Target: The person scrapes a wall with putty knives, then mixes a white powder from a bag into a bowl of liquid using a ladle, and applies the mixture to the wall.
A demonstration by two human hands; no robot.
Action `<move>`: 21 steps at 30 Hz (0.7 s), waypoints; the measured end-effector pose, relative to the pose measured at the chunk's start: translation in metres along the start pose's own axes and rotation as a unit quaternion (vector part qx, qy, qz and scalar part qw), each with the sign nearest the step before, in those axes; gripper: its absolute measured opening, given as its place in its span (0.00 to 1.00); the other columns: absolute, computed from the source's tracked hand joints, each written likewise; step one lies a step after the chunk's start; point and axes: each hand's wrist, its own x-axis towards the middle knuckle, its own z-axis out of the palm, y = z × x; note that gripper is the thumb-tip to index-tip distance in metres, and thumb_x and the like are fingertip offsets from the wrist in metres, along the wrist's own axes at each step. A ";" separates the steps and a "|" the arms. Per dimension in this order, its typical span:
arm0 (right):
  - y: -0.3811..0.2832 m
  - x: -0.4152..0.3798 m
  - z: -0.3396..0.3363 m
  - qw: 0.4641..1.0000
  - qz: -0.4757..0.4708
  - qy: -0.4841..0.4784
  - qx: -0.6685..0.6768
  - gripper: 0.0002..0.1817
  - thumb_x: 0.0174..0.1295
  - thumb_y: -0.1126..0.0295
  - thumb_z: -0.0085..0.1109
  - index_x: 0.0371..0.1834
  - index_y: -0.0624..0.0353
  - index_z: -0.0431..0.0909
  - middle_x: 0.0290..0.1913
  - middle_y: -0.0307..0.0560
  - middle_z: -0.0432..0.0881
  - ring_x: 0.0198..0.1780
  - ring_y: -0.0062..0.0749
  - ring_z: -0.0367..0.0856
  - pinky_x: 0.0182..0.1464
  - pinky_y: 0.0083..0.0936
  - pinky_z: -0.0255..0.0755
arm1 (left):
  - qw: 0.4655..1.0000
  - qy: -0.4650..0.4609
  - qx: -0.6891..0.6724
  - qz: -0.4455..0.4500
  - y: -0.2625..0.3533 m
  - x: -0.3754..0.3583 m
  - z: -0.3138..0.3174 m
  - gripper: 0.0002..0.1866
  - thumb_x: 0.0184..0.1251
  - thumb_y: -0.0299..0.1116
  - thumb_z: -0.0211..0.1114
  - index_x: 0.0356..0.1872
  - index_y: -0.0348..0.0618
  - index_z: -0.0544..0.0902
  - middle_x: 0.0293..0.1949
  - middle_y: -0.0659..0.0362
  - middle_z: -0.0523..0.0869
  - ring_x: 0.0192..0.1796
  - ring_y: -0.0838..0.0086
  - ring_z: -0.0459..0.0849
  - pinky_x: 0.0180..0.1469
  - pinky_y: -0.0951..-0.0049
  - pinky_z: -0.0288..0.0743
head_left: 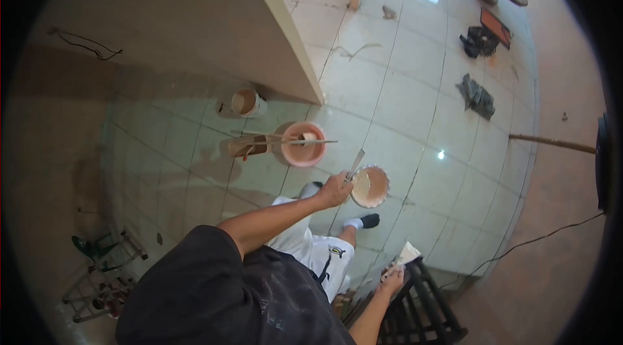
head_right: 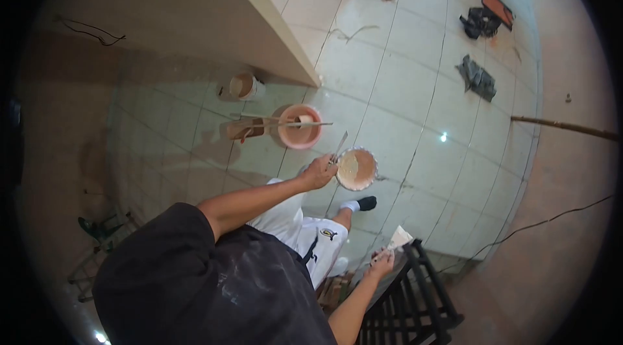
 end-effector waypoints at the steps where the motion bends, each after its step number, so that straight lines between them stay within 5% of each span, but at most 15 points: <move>1: 0.016 -0.023 0.012 0.999 0.020 0.000 0.033 0.11 0.74 0.69 0.46 0.55 0.57 0.73 0.42 0.42 0.83 0.31 0.24 0.78 0.31 0.21 0.76 | 1.000 -0.012 -0.008 -0.024 -0.014 -0.008 -0.011 0.21 0.65 0.39 0.57 0.51 0.31 0.73 0.42 0.33 0.82 0.49 0.38 0.81 0.52 0.52 0.74; 6: 0.097 -0.114 0.041 0.999 0.032 -0.023 0.035 0.13 0.74 0.70 0.48 0.56 0.61 0.72 0.43 0.43 0.82 0.27 0.21 0.77 0.29 0.20 0.75 | 0.999 -0.016 -0.009 -0.026 -0.079 -0.051 -0.055 0.22 0.65 0.39 0.56 0.53 0.32 0.73 0.42 0.34 0.83 0.49 0.39 0.81 0.52 0.52 0.74; 8: 0.114 -0.133 0.048 0.998 0.030 -0.048 0.017 0.12 0.74 0.70 0.48 0.55 0.62 0.72 0.42 0.42 0.82 0.27 0.21 0.77 0.28 0.19 0.75 | 0.994 -0.055 0.005 -0.093 -0.089 -0.054 -0.071 0.23 0.64 0.38 0.55 0.55 0.31 0.72 0.43 0.34 0.83 0.50 0.40 0.81 0.54 0.53 0.74; 16: 0.215 -0.185 0.039 0.999 -0.012 -0.030 -0.012 0.10 0.74 0.69 0.47 0.47 0.63 0.76 0.34 0.39 0.79 0.26 0.19 0.75 0.30 0.18 0.74 | 0.988 -0.109 0.088 0.060 -0.197 -0.058 -0.058 0.19 0.63 0.37 0.56 0.47 0.31 0.76 0.39 0.33 0.82 0.47 0.38 0.81 0.50 0.51 0.73; 21: 0.296 -0.231 0.044 0.999 0.032 0.038 0.015 0.10 0.72 0.70 0.48 0.50 0.63 0.75 0.37 0.39 0.80 0.28 0.18 0.75 0.28 0.16 0.70 | 0.974 -0.176 0.129 0.060 -0.277 -0.062 -0.036 0.16 0.64 0.36 0.57 0.45 0.33 0.76 0.37 0.34 0.82 0.45 0.39 0.82 0.48 0.51 0.74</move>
